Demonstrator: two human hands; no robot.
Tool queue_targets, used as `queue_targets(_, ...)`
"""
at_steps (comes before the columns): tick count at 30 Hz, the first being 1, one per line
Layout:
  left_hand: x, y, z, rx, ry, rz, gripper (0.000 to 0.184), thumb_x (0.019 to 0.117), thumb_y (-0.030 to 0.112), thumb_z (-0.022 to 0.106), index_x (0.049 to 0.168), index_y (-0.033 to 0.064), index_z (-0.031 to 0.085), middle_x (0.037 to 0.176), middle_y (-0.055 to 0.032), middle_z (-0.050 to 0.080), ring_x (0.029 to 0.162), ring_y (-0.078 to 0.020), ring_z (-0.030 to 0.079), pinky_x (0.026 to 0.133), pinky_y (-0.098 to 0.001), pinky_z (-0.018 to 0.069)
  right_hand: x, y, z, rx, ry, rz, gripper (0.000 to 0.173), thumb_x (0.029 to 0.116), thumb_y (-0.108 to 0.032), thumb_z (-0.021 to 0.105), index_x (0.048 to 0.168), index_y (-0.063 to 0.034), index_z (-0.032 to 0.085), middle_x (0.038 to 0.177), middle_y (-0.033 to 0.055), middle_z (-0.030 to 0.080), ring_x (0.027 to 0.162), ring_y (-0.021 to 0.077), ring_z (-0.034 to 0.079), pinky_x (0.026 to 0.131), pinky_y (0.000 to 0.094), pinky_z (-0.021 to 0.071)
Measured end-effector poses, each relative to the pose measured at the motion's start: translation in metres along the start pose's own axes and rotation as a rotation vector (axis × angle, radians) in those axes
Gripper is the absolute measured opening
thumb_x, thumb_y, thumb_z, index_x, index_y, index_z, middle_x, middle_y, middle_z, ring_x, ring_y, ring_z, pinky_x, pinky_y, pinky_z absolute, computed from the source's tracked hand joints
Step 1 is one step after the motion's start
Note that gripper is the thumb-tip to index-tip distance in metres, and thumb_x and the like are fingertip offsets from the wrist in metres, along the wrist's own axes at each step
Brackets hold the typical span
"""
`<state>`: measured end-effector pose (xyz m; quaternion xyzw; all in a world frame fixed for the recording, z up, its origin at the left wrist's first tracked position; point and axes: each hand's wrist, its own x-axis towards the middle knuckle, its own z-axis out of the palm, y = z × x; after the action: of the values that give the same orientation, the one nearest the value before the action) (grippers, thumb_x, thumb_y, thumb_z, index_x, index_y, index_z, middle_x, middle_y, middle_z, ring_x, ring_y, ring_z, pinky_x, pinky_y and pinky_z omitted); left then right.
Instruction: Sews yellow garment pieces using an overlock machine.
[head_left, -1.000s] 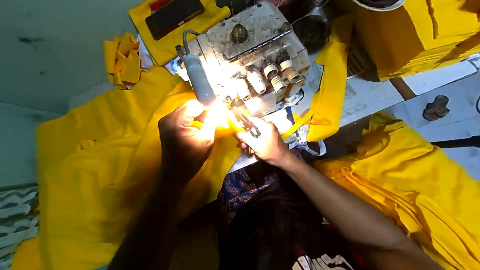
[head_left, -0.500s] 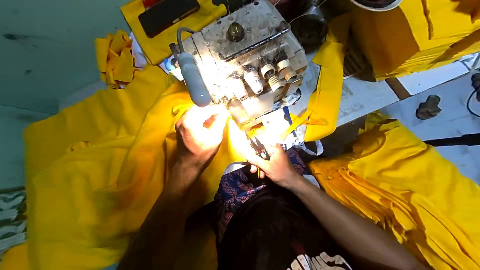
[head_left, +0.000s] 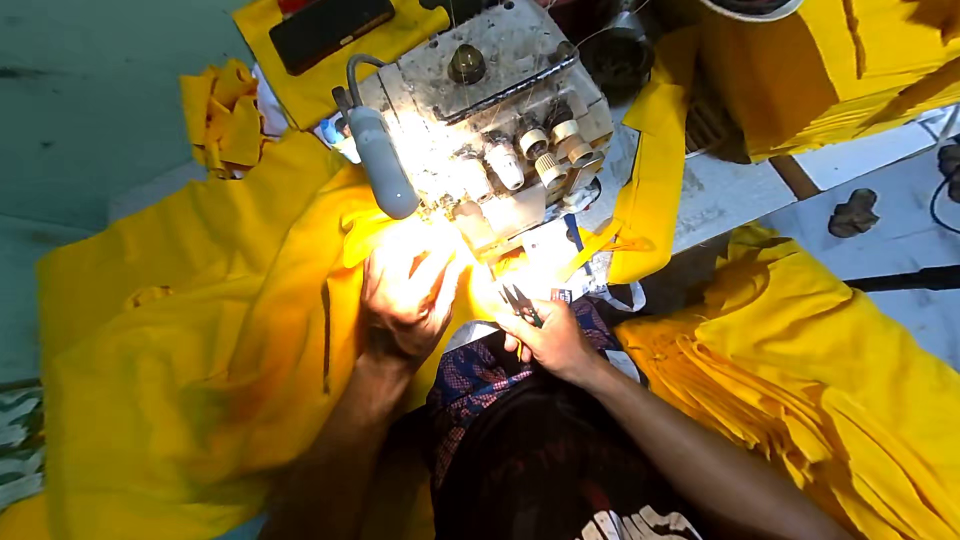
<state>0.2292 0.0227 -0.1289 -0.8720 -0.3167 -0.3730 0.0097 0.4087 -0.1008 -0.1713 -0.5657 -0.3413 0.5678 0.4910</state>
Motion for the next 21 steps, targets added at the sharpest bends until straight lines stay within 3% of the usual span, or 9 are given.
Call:
queue_targets(3, -0.006, -0.002, 0.002, 0.058, -0.093, 0.005, 0.032, 0.0990, 0.030, 0.064, 0.122, 0.0107, 0.076, 0.122, -0.0156, 0.069, 0.112, -0.0305, 0.062, 0.097, -0.0434, 0.0485, 0.000, 0.002, 0.000, -0.035, -0.005, -0.017, 0.018, 0.1017, -0.018, 0.064, 0.096, -0.0023, 0.070, 0.067, -0.0001, 0.068, 0.051, 0.0061, 0.061, 0.049, 0.0206, 0.0530)
queue_targets(8, -0.005, 0.002, 0.001, 0.093, -0.144, 0.002, 0.038, 0.0998, 0.034, 0.061, 0.127, 0.0089, 0.072, 0.127, -0.0166, 0.066, 0.116, -0.0329, 0.060, 0.098, -0.0451, 0.0475, -0.008, 0.001, -0.003, -0.100, -0.009, -0.039, 0.021, 0.1030, -0.023, 0.062, 0.098, -0.0047, 0.070, 0.070, -0.0014, 0.068, 0.054, 0.0059, 0.062, 0.052, 0.0210, 0.0538)
queue_targets(11, -0.007, 0.013, -0.004, 0.094, -0.192, -0.030, 0.046, 0.0992, 0.039, 0.060, 0.132, 0.0086, 0.069, 0.130, -0.0175, 0.065, 0.118, -0.0336, 0.060, 0.099, -0.0473, 0.0463, -0.020, 0.007, -0.008, -0.170, -0.013, -0.107, 0.023, 0.1015, -0.025, 0.063, 0.103, -0.0051, 0.074, 0.092, 0.0017, 0.070, 0.071, 0.0070, 0.066, 0.065, 0.0234, 0.0589)
queue_targets(13, -0.007, 0.019, -0.004, 0.109, -0.227, -0.062, 0.052, 0.0992, 0.045, 0.058, 0.136, 0.0093, 0.067, 0.134, -0.0177, 0.063, 0.124, -0.0343, 0.057, 0.104, -0.0491, 0.0439, -0.026, 0.010, -0.007, -0.156, -0.024, -0.168, 0.021, 0.1011, -0.022, 0.064, 0.100, -0.0045, 0.074, 0.100, 0.0046, 0.068, 0.078, 0.0093, 0.066, 0.069, 0.0249, 0.0596)
queue_targets(15, -0.006, 0.021, -0.004, 0.130, -0.260, -0.102, 0.056, 0.0997, 0.049, 0.056, 0.139, 0.0111, 0.065, 0.138, -0.0168, 0.061, 0.128, -0.0345, 0.055, 0.107, -0.0500, 0.0419, -0.029, 0.008, -0.003, -0.099, -0.024, -0.166, 0.019, 0.1006, -0.020, 0.064, 0.101, -0.0035, 0.073, 0.098, 0.0045, 0.069, 0.076, 0.0097, 0.067, 0.068, 0.0253, 0.0604)
queue_targets(18, -0.005, 0.018, -0.004, 0.157, -0.271, -0.128, 0.056, 0.0988, 0.049, 0.055, 0.138, 0.0105, 0.066, 0.139, -0.0166, 0.061, 0.126, -0.0353, 0.055, 0.105, -0.0492, 0.0424, -0.028, 0.001, 0.003, -0.013, -0.019, -0.134, 0.017, 0.1018, -0.018, 0.062, 0.102, -0.0023, 0.069, 0.085, 0.0019, 0.070, 0.067, 0.0086, 0.067, 0.062, 0.0246, 0.0591)
queue_targets(21, -0.008, 0.015, -0.007, 0.136, -0.236, -0.126, 0.055, 0.0982, 0.047, 0.058, 0.135, 0.0074, 0.066, 0.141, -0.0162, 0.060, 0.131, -0.0343, 0.054, 0.109, -0.0464, 0.0424, -0.024, -0.001, 0.006, 0.031, -0.025, -0.110, 0.017, 0.1036, -0.018, 0.061, 0.105, -0.0020, 0.068, 0.092, 0.0037, 0.076, 0.063, 0.0073, 0.066, 0.058, 0.0222, 0.0567)
